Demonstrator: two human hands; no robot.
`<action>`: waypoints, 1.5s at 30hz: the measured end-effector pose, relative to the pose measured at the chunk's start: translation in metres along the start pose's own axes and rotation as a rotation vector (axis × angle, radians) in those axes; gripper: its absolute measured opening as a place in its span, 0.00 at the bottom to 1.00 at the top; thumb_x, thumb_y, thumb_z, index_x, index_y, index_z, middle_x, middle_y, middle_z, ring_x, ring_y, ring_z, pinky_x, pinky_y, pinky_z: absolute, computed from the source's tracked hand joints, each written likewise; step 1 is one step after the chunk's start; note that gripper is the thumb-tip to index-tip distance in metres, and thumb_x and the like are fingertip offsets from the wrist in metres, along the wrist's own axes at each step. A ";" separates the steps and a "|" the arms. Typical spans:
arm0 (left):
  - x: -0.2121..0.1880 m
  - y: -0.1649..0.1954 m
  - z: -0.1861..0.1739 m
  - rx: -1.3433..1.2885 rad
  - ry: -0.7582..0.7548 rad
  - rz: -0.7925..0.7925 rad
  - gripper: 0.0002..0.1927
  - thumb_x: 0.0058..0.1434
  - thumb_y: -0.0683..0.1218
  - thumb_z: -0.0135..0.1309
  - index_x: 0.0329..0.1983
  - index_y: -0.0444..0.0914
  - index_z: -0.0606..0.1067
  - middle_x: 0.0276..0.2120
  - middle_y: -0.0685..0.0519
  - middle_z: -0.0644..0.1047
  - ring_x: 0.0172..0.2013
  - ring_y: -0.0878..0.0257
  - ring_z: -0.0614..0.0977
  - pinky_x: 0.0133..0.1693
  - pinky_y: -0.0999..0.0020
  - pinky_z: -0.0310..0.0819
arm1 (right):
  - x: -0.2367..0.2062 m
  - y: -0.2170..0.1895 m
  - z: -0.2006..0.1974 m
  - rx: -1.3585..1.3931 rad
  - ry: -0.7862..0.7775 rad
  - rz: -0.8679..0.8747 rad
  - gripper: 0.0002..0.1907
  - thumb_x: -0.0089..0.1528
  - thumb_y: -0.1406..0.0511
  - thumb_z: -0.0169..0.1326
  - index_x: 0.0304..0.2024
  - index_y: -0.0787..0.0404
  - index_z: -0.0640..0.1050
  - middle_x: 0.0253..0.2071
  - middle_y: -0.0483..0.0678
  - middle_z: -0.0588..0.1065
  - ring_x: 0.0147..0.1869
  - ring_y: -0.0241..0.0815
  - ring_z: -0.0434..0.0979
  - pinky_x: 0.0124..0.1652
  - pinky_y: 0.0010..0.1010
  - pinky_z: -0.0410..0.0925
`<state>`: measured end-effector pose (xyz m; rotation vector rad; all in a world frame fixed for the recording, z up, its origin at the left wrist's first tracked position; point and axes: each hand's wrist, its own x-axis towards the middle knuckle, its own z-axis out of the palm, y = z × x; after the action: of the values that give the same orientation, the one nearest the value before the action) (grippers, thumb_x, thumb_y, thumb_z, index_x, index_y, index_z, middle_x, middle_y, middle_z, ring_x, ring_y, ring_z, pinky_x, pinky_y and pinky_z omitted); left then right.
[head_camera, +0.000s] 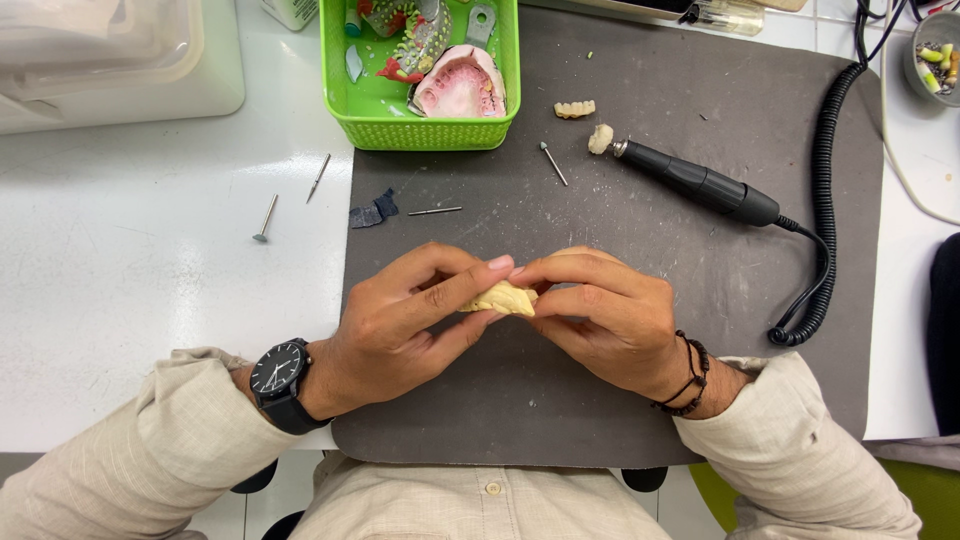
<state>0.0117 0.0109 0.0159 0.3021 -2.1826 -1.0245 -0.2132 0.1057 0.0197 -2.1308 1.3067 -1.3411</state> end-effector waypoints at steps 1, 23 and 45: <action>0.001 0.000 0.001 0.005 0.008 0.003 0.30 0.61 0.36 0.67 0.66 0.39 0.72 0.48 0.50 0.78 0.45 0.63 0.84 0.44 0.71 0.82 | 0.000 0.000 -0.001 -0.005 0.000 -0.005 0.13 0.56 0.75 0.69 0.36 0.64 0.76 0.47 0.53 0.79 0.46 0.44 0.84 0.41 0.27 0.78; 0.003 -0.004 0.000 -0.611 -0.006 -0.428 0.33 0.70 0.34 0.55 0.76 0.38 0.62 0.58 0.48 0.74 0.55 0.65 0.79 0.58 0.71 0.80 | -0.014 0.011 0.000 0.739 0.148 0.388 0.23 0.66 0.70 0.63 0.58 0.65 0.67 0.58 0.57 0.75 0.59 0.44 0.81 0.57 0.34 0.79; 0.006 -0.006 0.002 -0.346 0.023 -0.450 0.09 0.67 0.39 0.58 0.49 0.33 0.80 0.51 0.49 0.81 0.47 0.67 0.85 0.46 0.75 0.84 | 0.004 0.011 -0.002 0.848 -0.202 1.012 0.22 0.67 0.64 0.51 0.61 0.70 0.72 0.37 0.56 0.82 0.33 0.44 0.86 0.29 0.33 0.81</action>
<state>0.0060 0.0053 0.0138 0.6546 -1.9105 -1.6089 -0.2205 0.0975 0.0160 -0.7955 1.1437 -0.9117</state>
